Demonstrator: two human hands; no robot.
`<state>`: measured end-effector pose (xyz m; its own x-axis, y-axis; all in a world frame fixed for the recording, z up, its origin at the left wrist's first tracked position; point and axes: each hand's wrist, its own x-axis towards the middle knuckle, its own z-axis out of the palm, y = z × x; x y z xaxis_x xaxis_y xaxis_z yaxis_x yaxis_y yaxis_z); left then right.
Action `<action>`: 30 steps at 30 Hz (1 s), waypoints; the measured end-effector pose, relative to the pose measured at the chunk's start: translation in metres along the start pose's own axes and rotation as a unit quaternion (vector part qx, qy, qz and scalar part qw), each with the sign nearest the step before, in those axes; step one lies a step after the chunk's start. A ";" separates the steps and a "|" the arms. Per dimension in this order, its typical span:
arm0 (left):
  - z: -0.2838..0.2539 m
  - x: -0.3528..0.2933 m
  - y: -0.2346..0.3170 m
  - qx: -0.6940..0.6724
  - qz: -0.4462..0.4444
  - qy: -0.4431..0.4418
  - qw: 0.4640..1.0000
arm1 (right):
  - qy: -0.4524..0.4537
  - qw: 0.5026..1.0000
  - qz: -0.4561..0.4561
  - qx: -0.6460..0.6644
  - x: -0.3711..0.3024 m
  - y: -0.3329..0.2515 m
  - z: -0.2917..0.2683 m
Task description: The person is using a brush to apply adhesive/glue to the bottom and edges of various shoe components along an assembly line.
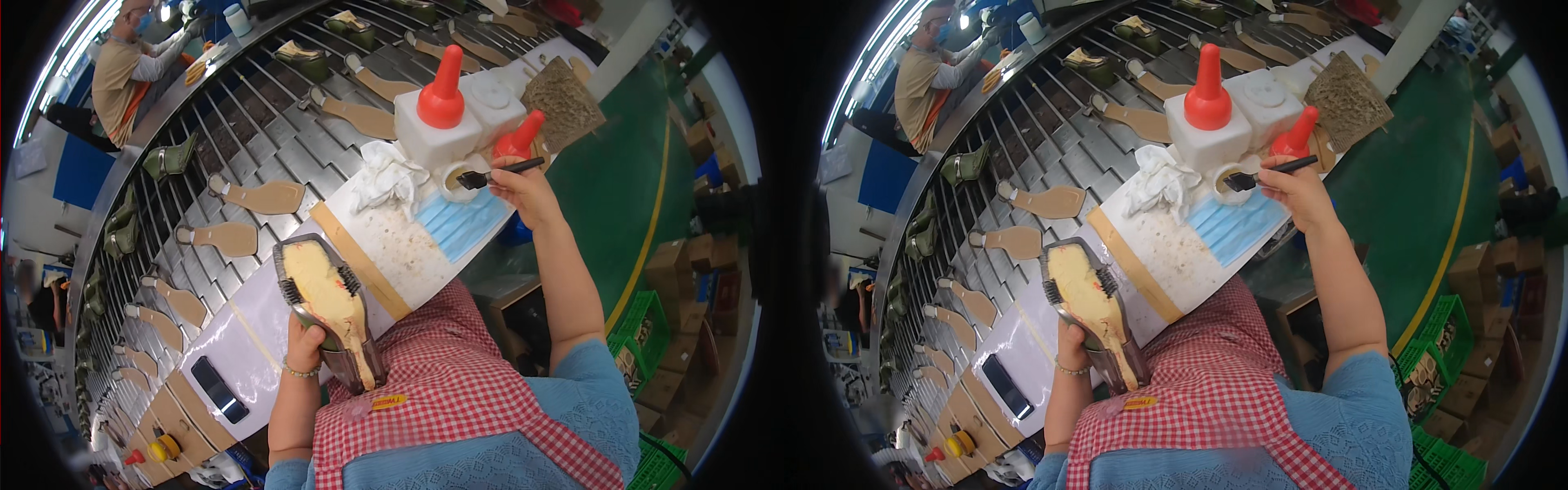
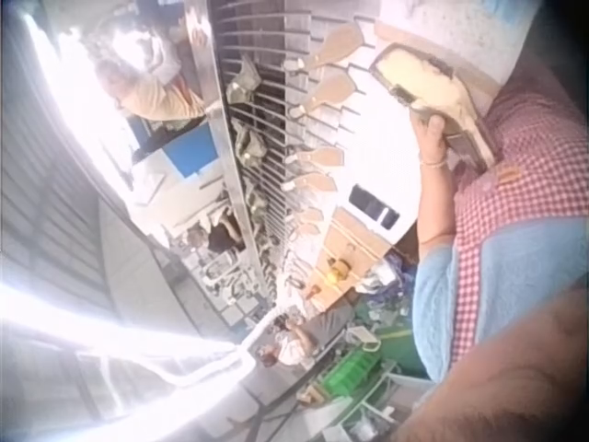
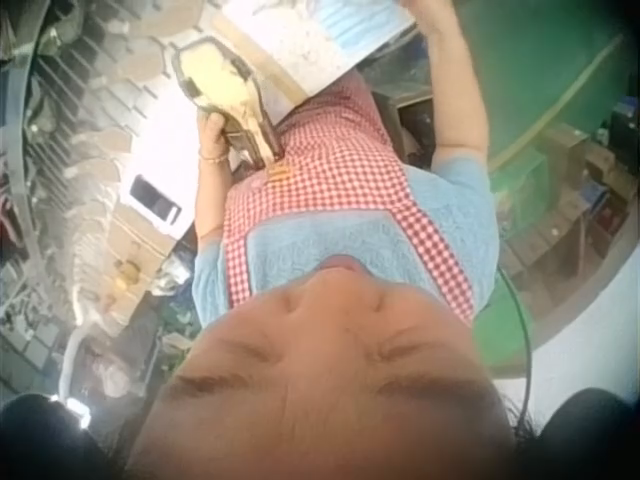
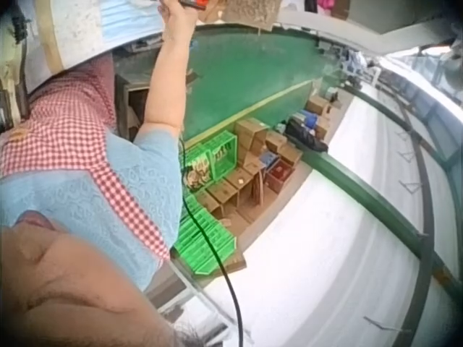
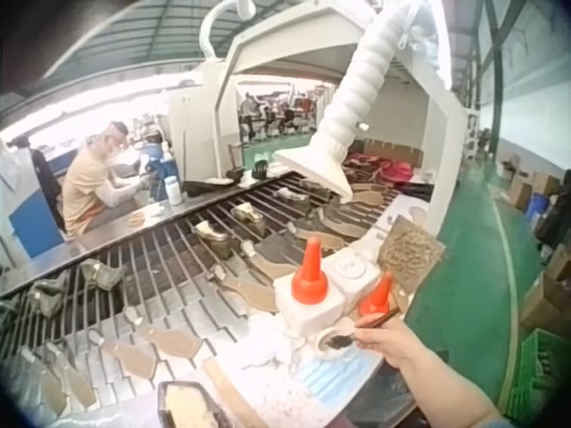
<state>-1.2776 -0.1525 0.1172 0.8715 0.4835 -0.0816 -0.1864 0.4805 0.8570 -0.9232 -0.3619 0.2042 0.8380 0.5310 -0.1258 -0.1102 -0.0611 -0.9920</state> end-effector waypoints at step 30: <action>0.046 0.007 0.032 -0.129 -0.073 -0.008 0.989 | -0.361 0.932 -0.027 0.000 -0.157 -0.023 0.122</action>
<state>-1.2570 -0.1675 0.1669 0.9043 0.3844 -0.1859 -0.1652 0.7164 0.6779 -1.1169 -0.3406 0.2481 0.2639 0.9638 -0.0369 -0.0781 -0.0168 -0.9968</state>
